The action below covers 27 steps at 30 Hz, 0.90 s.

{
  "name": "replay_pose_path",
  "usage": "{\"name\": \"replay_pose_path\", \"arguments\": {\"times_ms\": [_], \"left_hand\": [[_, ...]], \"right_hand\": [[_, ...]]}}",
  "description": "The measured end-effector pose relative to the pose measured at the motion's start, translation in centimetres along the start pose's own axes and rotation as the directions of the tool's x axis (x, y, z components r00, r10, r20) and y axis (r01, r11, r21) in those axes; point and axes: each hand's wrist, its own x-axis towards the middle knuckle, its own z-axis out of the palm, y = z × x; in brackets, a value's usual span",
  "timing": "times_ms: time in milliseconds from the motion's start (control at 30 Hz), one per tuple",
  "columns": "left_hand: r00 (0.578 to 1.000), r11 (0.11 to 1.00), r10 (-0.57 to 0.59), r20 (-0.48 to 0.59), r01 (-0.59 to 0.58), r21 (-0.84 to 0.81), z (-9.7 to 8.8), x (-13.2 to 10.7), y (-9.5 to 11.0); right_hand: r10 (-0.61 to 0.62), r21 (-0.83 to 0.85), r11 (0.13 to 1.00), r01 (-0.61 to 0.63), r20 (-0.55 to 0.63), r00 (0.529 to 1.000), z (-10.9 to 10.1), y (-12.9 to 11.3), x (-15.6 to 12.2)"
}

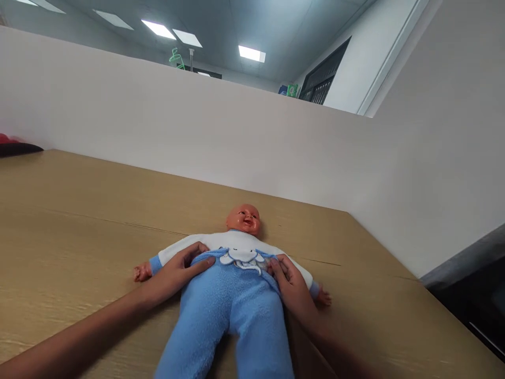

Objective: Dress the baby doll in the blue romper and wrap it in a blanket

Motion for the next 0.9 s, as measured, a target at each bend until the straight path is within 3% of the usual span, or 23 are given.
{"name": "replay_pose_path", "arguments": {"times_ms": [133,333,433,533,733,833,900], "left_hand": [[1.000,1.000,0.003,0.023,-0.003,-0.009,-0.4,-0.1,0.0],[0.998,0.986,0.046,0.047,-0.038,-0.164,-0.2,-1.0,0.3],[0.996,0.925,0.078,0.051,-0.054,-0.377,0.5,-1.0,0.3],[1.000,0.845,0.002,0.020,0.010,-0.534,1.1,-0.7,-0.1],[0.989,0.848,-0.006,-0.147,-0.073,-0.525,1.6,-0.6,-0.9],[0.980,0.870,0.037,-0.194,-0.127,-0.476,1.7,-0.7,-1.0],[0.976,0.883,0.074,-0.205,-0.160,-0.442,1.8,-0.8,-0.9]], "right_hand": [[-0.012,-0.020,1.000,0.012,-0.019,1.000,-0.3,0.2,-0.4],[-0.071,-0.001,0.997,0.072,0.178,0.981,-0.5,-2.7,-1.7],[-0.125,0.081,0.990,0.115,0.129,0.984,-0.1,-3.3,-1.5],[-0.132,0.105,0.986,0.129,0.020,0.991,0.5,-2.5,-0.5],[-0.104,0.009,0.994,0.105,-0.089,0.991,0.1,-1.1,0.1],[-0.203,-0.087,0.978,0.190,-0.167,0.965,-0.1,-3.4,-0.1],[-0.297,-0.172,0.946,0.273,-0.132,0.946,0.6,-6.3,0.7]]}}
